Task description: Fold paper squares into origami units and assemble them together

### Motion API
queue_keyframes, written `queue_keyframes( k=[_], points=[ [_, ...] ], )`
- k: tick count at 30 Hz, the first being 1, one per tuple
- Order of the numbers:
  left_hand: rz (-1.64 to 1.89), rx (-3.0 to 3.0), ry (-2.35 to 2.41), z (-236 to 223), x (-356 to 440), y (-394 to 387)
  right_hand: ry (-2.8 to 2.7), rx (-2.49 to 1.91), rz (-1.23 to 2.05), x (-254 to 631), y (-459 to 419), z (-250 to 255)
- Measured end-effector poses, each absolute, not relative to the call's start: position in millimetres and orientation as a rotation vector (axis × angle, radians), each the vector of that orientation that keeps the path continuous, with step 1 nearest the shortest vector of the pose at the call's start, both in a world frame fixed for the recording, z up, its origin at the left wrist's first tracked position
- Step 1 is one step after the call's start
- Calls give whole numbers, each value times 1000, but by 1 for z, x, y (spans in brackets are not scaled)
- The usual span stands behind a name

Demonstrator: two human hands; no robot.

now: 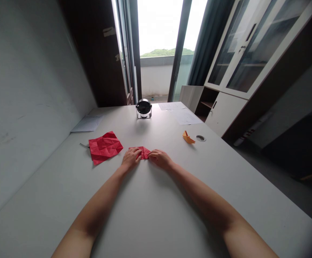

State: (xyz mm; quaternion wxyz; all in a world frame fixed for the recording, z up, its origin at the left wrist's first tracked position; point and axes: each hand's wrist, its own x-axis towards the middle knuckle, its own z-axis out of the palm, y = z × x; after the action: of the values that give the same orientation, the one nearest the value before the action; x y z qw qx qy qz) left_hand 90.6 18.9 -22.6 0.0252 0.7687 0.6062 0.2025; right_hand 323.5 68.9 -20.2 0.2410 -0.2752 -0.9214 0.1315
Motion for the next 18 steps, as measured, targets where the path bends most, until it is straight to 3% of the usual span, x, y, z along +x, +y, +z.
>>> queue_keyframes(
  k=[9, 18],
  points=[
    [475, 2487, 1672, -23, 92, 22, -2591, -740, 243, 322, 64, -14],
    [575, 2415, 1567, -19, 92, 23, -2579, -874, 254, 323, 65, -14]
  ],
)
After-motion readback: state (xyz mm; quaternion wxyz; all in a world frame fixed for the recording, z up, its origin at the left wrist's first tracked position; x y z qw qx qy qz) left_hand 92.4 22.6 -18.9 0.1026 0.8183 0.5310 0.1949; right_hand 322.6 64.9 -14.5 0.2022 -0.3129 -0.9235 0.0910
